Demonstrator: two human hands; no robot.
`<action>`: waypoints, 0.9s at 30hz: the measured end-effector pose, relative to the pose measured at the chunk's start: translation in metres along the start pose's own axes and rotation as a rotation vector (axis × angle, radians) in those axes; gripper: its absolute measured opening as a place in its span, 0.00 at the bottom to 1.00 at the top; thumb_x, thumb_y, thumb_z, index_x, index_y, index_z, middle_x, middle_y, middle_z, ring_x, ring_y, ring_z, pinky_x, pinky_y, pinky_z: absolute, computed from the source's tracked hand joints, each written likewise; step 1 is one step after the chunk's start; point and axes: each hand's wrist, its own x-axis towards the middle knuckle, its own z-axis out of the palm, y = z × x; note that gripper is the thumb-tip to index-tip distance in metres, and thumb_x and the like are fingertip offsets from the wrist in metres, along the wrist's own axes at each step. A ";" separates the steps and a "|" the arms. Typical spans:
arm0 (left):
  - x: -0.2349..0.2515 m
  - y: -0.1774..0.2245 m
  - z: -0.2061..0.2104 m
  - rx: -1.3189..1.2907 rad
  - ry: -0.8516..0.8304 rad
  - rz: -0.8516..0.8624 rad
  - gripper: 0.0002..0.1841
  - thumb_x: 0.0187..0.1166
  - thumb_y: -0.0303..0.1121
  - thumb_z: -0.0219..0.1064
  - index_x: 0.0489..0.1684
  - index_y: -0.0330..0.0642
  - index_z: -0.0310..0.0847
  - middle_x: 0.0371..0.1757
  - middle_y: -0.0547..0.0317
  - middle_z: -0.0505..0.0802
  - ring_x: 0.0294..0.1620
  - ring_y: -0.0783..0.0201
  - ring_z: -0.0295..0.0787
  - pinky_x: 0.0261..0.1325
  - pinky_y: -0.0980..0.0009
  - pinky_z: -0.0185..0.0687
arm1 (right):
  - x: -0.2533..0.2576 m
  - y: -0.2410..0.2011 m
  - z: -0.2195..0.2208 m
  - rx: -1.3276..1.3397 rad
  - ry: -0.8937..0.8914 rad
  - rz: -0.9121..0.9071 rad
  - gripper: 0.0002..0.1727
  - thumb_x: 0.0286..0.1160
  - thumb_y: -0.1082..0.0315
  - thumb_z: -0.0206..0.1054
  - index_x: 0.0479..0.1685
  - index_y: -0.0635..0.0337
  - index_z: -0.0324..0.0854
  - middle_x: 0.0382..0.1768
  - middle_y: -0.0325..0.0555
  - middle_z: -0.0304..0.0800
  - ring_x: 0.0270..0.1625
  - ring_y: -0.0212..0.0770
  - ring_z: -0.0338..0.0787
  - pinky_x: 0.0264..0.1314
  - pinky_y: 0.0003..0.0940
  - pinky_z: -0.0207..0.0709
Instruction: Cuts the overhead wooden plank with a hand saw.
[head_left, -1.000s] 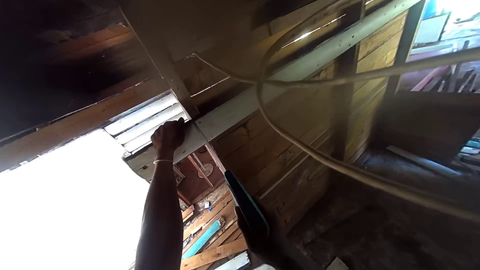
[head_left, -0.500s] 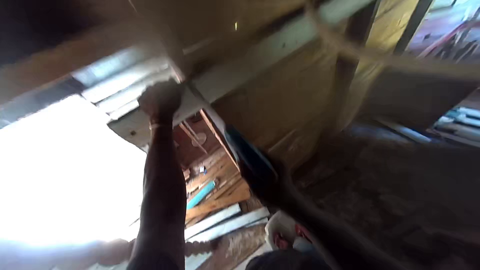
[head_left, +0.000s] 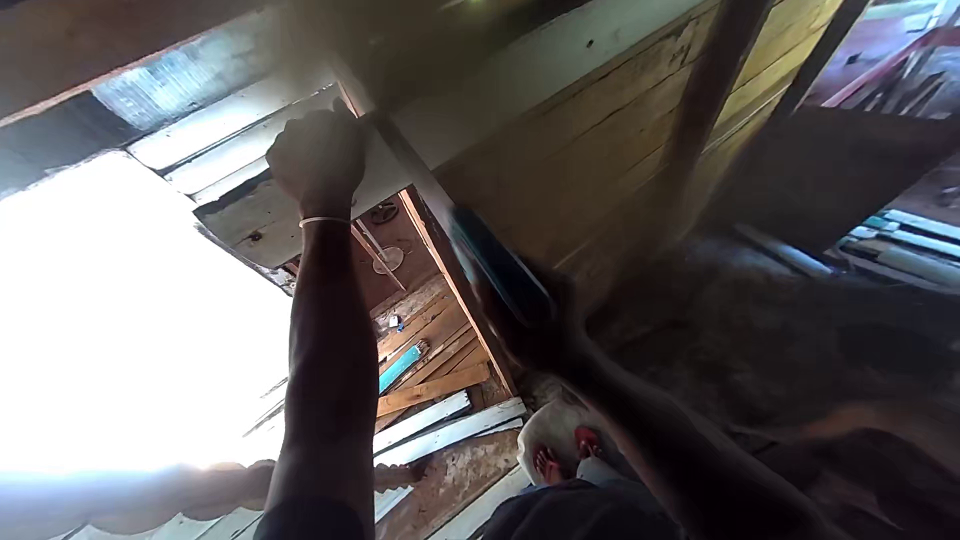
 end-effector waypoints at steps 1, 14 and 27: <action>-0.002 0.000 -0.001 -0.002 -0.009 0.009 0.38 0.91 0.58 0.31 0.38 0.36 0.84 0.47 0.33 0.93 0.56 0.32 0.91 0.45 0.29 0.78 | 0.016 0.000 0.008 0.041 -0.012 0.014 0.08 0.71 0.66 0.71 0.43 0.59 0.84 0.24 0.34 0.87 0.24 0.25 0.87 0.25 0.27 0.85; 0.001 0.000 0.000 -0.003 -0.004 -0.029 0.37 0.89 0.60 0.34 0.45 0.37 0.85 0.52 0.34 0.92 0.58 0.33 0.90 0.48 0.28 0.77 | -0.063 -0.033 -0.060 -0.109 -0.095 0.071 0.14 0.80 0.58 0.69 0.54 0.59 0.86 0.35 0.35 0.92 0.35 0.23 0.90 0.37 0.23 0.88; -0.001 0.000 0.005 0.034 -0.006 -0.020 0.36 0.90 0.57 0.34 0.40 0.37 0.83 0.47 0.33 0.92 0.54 0.32 0.91 0.43 0.30 0.78 | -0.137 -0.055 -0.102 0.031 -0.105 0.287 0.13 0.80 0.61 0.70 0.52 0.62 0.83 0.29 0.48 0.90 0.29 0.41 0.92 0.31 0.42 0.89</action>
